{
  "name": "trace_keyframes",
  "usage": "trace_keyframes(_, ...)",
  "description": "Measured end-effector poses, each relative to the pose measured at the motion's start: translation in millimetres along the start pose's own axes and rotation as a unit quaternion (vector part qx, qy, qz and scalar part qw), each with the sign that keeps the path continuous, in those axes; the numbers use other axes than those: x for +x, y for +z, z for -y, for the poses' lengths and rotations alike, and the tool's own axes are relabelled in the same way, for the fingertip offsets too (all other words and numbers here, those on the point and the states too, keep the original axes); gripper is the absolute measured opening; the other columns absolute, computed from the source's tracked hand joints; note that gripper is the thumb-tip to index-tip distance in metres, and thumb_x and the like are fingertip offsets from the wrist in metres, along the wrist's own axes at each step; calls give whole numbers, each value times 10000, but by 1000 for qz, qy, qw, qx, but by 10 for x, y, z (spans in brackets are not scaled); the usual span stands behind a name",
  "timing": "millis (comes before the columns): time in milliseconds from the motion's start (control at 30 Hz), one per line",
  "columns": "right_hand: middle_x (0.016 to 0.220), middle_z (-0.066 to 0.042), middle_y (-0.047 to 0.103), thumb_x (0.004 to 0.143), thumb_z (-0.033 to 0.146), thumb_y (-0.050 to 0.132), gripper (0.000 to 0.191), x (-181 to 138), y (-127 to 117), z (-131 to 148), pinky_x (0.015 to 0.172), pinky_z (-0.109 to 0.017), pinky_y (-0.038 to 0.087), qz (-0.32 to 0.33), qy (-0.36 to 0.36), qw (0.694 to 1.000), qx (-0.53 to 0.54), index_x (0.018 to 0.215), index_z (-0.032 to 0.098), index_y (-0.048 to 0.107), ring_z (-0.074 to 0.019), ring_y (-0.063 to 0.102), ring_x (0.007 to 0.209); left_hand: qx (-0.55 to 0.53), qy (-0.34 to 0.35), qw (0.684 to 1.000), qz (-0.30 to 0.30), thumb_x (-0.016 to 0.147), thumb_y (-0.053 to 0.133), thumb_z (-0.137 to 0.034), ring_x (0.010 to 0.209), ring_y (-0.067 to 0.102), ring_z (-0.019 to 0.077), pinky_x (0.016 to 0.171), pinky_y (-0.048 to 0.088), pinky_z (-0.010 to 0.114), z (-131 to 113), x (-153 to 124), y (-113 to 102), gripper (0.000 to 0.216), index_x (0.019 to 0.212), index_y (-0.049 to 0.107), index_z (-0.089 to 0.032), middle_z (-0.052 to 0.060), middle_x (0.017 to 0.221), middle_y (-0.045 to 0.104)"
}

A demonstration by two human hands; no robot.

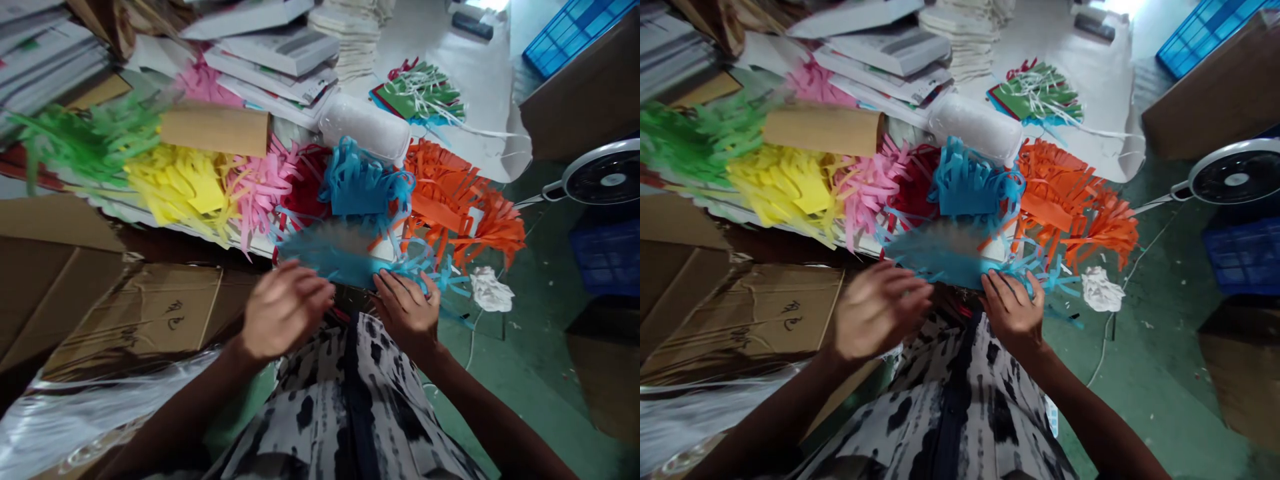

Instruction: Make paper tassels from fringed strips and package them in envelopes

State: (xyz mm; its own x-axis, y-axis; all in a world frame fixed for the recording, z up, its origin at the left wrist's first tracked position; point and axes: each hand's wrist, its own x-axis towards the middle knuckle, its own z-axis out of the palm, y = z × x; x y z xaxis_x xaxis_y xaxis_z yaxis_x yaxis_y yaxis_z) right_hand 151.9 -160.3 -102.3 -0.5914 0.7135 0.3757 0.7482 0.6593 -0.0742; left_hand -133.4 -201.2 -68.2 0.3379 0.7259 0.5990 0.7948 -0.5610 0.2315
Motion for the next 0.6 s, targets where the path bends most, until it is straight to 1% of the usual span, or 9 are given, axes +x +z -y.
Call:
trace_keyframes(67,1300,-57,773,994,239,673,378,-28,-12,22,1251,-554,250,-7,7,1000,-10,1368,295,667,-258,754,1113,-35,73,995,61,976,635,-129,1295,667,219,1227,461,441,-189,65,267,369,1325,692,-232,51,1320,761)
trace_keyframes(100,1280,-50,782,991,238,677,350,-41,-21,27,1246,-554,253,-6,10,1000,-14,1335,301,688,-257,755,1100,-42,82,992,83,992,603,-120,1340,639,231,1222,465,437,-253,81,402,390,1368,669,-195,79,1379,729)
trace_keyframes(167,1250,-36,795,980,219,686,319,-64,-41,24,1240,-554,250,-9,11,1000,-19,1280,320,720,-260,748,1105,-47,69,990,114,1019,569,-137,1357,626,247,1178,504,428,-306,75,616,406,1420,634,-155,115,1426,696)
trace_keyframes(233,1211,-16,808,964,168,686,322,-71,-60,4,1239,-552,238,-19,0,1000,-8,1234,333,741,-257,741,1111,-45,50,989,130,1044,547,-167,1343,635,245,1142,528,413,-281,36,719,392,1425,634,-160,111,1431,693)
trace_keyframes(267,1187,-8,815,958,141,679,326,-64,-70,-12,1239,-551,231,-24,-7,1000,5,1210,334,751,-255,739,1109,-44,46,989,133,1052,539,-175,1329,642,236,1128,533,398,-252,16,732,374,1410,648,-175,95,1421,702)
trace_keyframes(333,1125,3,828,961,122,666,293,-25,-93,-50,1236,-550,223,-30,-13,999,36,1149,322,769,-252,735,1088,-44,36,991,117,1055,549,-189,1251,680,218,1069,553,364,-185,-1,703,314,1325,706,-206,56,1336,753)
trace_keyframes(433,1018,-1,827,998,211,663,146,79,-139,-115,1224,-543,237,-13,25,996,80,1021,292,783,-244,717,1045,-49,-25,995,78,1026,621,-234,1061,716,213,933,568,354,-92,62,606,184,1118,780,-226,28,1126,815)
trace_keyframes(467,986,-4,818,1010,251,657,130,117,-156,-135,1217,-537,247,0,45,994,95,981,284,779,-240,707,1036,-52,-50,995,74,1019,636,-249,1017,709,215,904,561,359,-63,102,571,160,1069,785,-223,30,1083,817)
trace_keyframes(600,901,-19,764,1030,364,633,196,237,-192,-187,1139,-493,316,43,108,985,126,912,250,741,-241,668,1010,-84,-112,985,104,1025,627,-288,952,665,217,852,524,360,35,269,460,169,994,771,-205,40,1029,793)
